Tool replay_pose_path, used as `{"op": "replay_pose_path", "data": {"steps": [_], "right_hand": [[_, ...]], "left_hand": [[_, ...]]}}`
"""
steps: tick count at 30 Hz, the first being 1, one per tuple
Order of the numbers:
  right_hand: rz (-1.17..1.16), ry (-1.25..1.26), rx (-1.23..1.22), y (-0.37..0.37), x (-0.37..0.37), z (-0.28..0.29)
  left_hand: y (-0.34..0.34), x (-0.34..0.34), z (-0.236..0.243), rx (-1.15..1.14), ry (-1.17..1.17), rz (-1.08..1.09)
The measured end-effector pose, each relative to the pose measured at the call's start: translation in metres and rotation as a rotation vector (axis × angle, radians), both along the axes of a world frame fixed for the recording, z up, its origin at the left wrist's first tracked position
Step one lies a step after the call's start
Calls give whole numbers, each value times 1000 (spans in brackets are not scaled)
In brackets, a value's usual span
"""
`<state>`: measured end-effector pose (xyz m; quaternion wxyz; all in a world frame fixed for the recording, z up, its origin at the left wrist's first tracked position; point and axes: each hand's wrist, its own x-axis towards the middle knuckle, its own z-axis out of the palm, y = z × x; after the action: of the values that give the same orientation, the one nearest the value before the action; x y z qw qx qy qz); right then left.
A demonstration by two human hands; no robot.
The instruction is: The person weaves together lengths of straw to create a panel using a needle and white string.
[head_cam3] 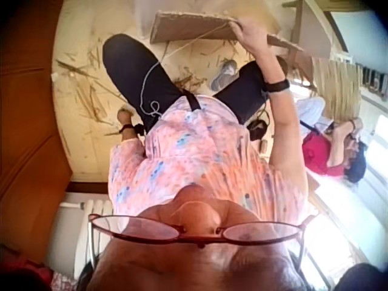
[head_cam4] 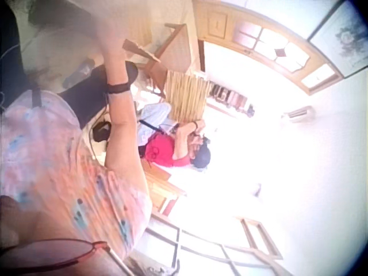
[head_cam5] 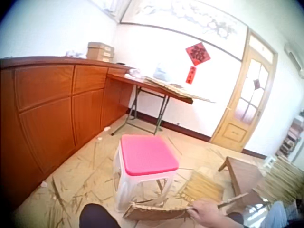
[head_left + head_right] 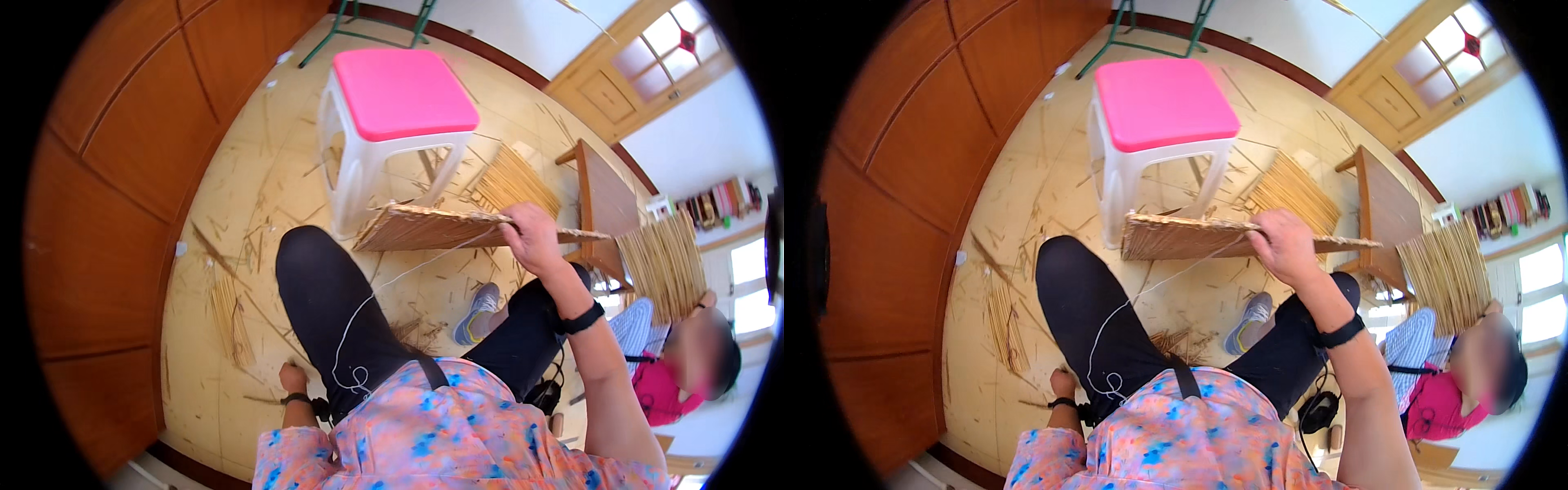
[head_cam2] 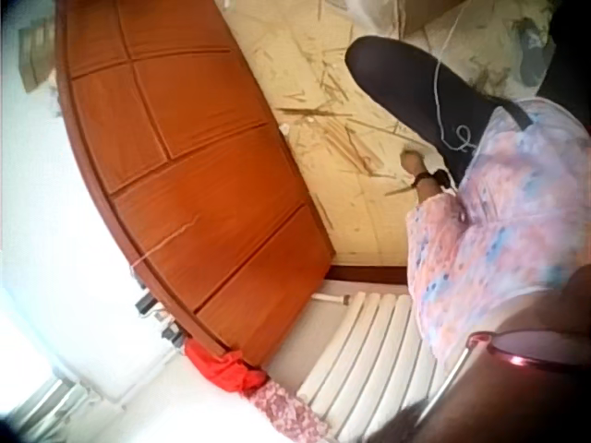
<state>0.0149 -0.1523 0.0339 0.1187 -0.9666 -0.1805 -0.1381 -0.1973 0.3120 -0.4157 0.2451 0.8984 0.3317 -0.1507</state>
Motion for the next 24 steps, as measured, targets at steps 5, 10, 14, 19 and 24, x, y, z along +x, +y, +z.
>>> {"op": "replay_pose_path", "data": {"steps": [5, 10, 14, 19, 24], "right_hand": [[5, -34, 19, -8, -10, -3], [27, -14, -10, -7, -16, 2], [125, 2, -46, -3, -12, 14], [165, 139, 15, -2, -1, 11], [157, 158, 105, 0, 15, 8]], "left_hand": [[69, 45, 23, -62, -380, 278], [96, 125, 201, -355, -889, 336], [-2, 142, 393, -677, -1258, 215], [-121, 139, 458, -1016, -875, -178], [-215, 146, 427, -907, -622, -590]]}}
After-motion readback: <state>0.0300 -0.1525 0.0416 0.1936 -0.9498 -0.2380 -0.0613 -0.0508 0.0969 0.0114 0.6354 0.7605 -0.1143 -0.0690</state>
